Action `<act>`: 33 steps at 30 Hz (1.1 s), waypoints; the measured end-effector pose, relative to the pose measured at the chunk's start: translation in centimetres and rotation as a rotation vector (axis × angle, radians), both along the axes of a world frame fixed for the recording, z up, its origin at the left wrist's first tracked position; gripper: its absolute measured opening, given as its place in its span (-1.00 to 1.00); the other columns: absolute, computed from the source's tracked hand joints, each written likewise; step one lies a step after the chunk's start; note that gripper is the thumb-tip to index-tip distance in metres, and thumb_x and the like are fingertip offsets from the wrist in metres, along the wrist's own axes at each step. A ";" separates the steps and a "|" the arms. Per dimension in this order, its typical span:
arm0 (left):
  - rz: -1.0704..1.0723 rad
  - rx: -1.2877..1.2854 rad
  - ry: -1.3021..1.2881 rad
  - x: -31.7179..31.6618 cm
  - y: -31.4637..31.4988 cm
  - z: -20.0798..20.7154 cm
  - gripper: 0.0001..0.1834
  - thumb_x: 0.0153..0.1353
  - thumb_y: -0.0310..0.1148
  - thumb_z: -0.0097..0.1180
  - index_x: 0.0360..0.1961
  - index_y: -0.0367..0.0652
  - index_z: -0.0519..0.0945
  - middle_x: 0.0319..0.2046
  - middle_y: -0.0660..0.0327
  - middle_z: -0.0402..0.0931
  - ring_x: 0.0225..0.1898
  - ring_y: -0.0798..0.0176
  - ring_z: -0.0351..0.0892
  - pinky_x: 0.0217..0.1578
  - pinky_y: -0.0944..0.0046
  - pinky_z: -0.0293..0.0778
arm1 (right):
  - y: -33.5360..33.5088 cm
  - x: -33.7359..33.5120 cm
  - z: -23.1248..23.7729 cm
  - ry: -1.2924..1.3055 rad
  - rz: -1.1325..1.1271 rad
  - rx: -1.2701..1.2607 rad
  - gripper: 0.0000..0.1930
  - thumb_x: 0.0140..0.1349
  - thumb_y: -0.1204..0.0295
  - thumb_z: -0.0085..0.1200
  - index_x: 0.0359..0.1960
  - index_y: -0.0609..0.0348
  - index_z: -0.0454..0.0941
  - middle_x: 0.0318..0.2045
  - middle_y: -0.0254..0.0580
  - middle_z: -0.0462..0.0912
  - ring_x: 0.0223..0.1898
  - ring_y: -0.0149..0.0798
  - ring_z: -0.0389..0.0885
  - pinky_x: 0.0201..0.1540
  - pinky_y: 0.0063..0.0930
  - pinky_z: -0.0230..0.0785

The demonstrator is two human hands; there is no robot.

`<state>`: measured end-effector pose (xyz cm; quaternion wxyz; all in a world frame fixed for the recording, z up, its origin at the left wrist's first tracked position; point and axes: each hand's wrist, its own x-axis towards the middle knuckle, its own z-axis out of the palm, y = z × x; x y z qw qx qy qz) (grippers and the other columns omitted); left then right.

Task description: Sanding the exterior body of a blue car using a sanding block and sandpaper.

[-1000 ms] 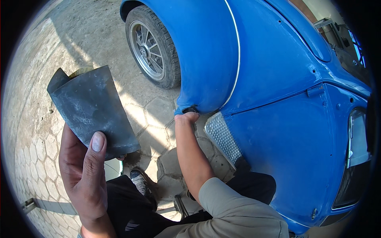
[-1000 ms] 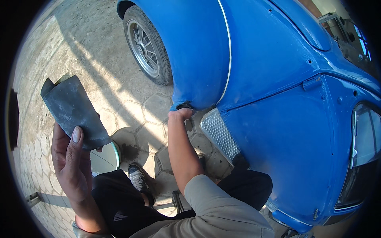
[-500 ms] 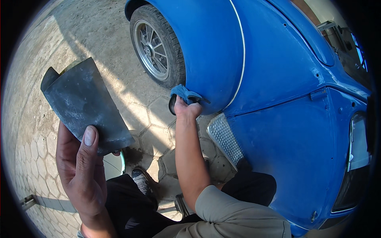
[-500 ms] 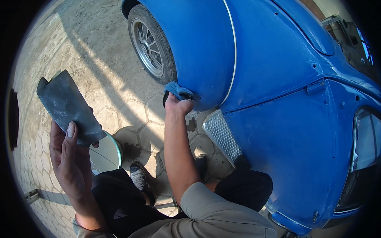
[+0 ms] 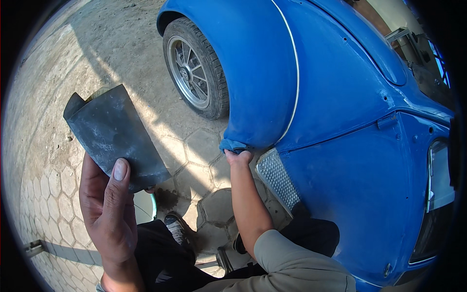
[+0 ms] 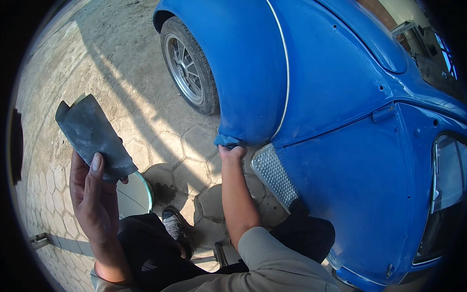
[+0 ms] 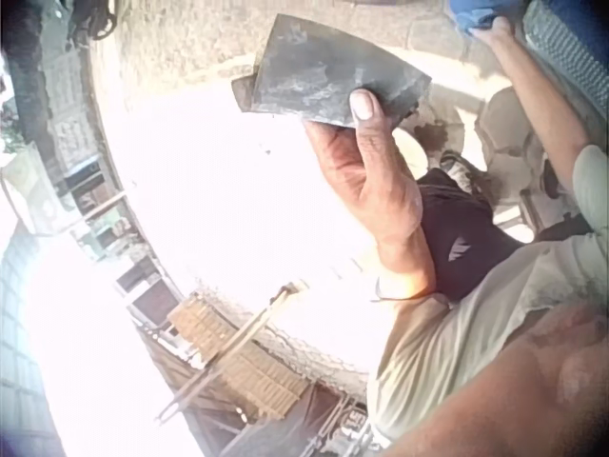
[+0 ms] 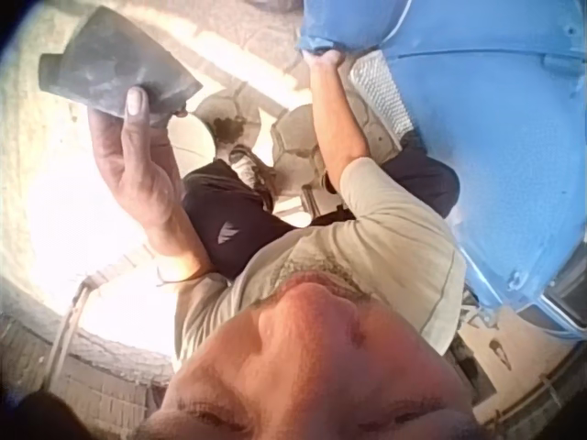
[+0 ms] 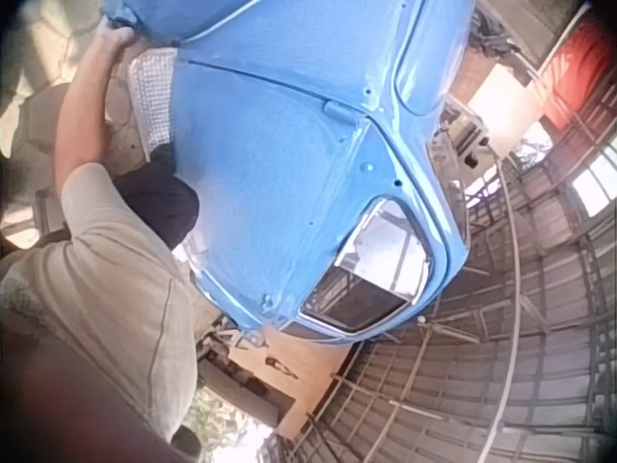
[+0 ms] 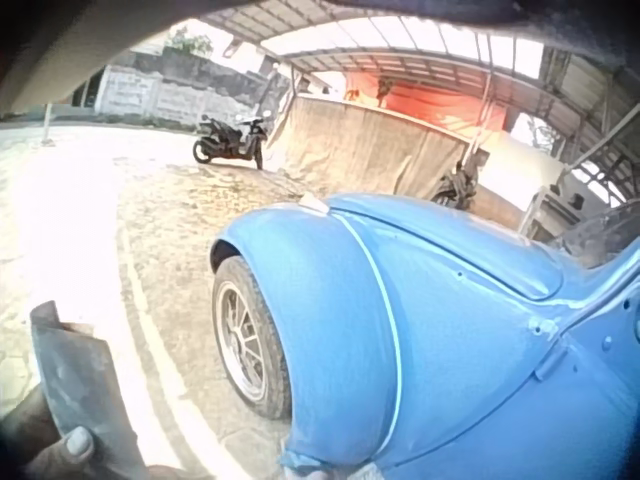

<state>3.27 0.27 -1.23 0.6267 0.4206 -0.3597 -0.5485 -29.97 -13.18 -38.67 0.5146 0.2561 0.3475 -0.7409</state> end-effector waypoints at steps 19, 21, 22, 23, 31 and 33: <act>-0.057 -0.091 -0.014 -1.7 -1.2 -0.8 -0.46 0.75 -0.31 0.12 0.60 -0.34 0.42 0.28 -0.06 0.71 0.10 0.23 0.81 0.02 0.22 0.64 | -6.0 4.4 20.8 2.359 -0.201 0.365 -0.38 0.64 0.20 0.21 0.48 0.47 0.41 0.43 0.48 0.46 0.59 0.54 0.30 0.72 0.42 -0.09; -0.038 -0.084 -0.039 -1.0 -1.1 -0.7 -0.46 0.75 -0.31 0.11 0.60 -0.35 0.42 0.29 -0.06 0.71 0.11 0.22 0.81 0.03 0.22 0.65 | -7.4 3.5 24.4 2.428 -0.105 0.195 -0.44 0.56 0.23 0.28 0.38 0.42 0.50 0.39 0.45 0.51 0.55 0.51 0.35 0.69 0.43 -0.03; -0.024 -0.086 -0.040 -1.2 -1.1 -0.8 -0.46 0.76 -0.32 0.10 0.60 -0.36 0.41 0.30 -0.06 0.70 0.12 0.21 0.80 0.05 0.21 0.66 | -7.8 2.1 25.6 2.508 -0.023 0.021 -0.51 0.47 0.27 0.34 0.28 0.36 0.59 0.34 0.42 0.57 0.52 0.49 0.41 0.66 0.45 0.02; -0.027 -0.070 -0.026 -1.5 -1.1 -0.6 -0.46 0.76 -0.32 0.08 0.60 -0.36 0.41 0.31 -0.06 0.70 0.11 0.19 0.80 0.05 0.18 0.67 | -7.9 1.2 26.0 2.503 -0.086 0.008 -0.55 0.46 0.21 0.37 0.18 0.31 0.64 0.28 0.38 0.62 0.48 0.47 0.46 0.65 0.44 0.05; 0.016 -0.041 0.004 -2.4 -0.9 -0.1 -0.48 0.75 -0.34 0.08 0.59 -0.31 0.43 0.29 -0.05 0.71 0.06 0.21 0.80 -0.01 0.24 0.64 | 0.5 -2.8 9.5 2.016 -0.106 0.234 -0.25 0.74 0.01 0.11 0.59 0.50 0.35 0.57 0.57 0.37 0.57 0.48 0.41 0.65 0.25 0.15; -0.006 -0.035 0.002 -2.4 -0.7 0.6 -0.50 0.74 -0.34 0.11 0.57 -0.28 0.46 0.27 -0.01 0.72 0.05 0.25 0.79 -0.03 0.26 0.63 | 1.0 -1.6 5.3 1.659 -0.157 0.432 -0.18 0.78 -0.05 0.04 0.67 0.50 0.21 0.62 0.59 0.31 0.56 0.42 0.45 0.63 0.12 0.24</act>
